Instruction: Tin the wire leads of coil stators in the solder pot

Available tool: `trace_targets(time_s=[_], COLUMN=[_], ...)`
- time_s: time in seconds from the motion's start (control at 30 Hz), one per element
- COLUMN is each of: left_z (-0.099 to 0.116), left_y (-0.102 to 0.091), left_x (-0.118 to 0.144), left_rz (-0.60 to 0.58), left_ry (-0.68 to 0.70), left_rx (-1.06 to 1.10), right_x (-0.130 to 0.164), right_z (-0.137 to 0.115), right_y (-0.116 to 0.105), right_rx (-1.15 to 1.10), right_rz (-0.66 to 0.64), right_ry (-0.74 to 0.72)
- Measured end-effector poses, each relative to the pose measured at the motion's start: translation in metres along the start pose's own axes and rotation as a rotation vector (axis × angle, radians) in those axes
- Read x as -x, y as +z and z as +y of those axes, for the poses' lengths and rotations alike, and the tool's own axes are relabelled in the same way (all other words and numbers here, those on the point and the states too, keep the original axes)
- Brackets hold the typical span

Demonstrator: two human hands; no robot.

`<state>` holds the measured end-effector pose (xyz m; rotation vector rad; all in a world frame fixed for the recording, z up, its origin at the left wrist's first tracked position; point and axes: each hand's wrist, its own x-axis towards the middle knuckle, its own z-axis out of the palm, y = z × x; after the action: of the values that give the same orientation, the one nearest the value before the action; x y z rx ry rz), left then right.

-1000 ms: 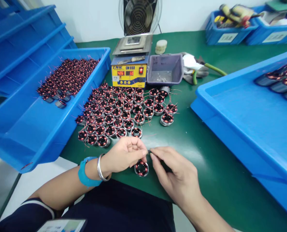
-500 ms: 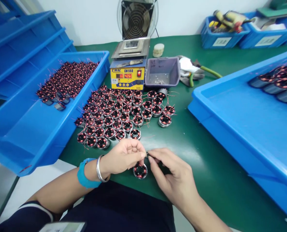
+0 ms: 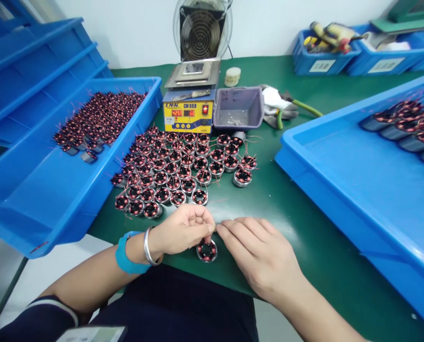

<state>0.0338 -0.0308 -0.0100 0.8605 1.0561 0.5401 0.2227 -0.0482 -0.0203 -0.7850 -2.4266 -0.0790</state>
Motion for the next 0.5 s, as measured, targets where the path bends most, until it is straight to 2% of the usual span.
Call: trace_targets(time_s=[0.07, 0.13, 0.33, 0.5], left_z=[0.001, 0.0, -0.004, -0.005], left_y=[0.0, -0.001, -0.004, -0.006], left_x=[0.0, 0.0, -0.001, -0.003], left_rz=[-0.009, -0.017, -0.055, -0.082], left_ry=[-0.006, 0.002, 0.022, 0.04], left_rx=[-0.012, -0.022, -0.032, -0.026], right_x=[-0.002, -0.005, -0.009, 0.002], right_z=[0.005, 0.007, 0.005, 0.009], right_y=[-0.004, -0.005, 0.001, 0.004], right_rx=[0.036, 0.031, -0.254, -0.131], right_rz=[-0.031, -0.062, -0.094, -0.051], right_ry=[-0.098, -0.129, 0.092, -0.02])
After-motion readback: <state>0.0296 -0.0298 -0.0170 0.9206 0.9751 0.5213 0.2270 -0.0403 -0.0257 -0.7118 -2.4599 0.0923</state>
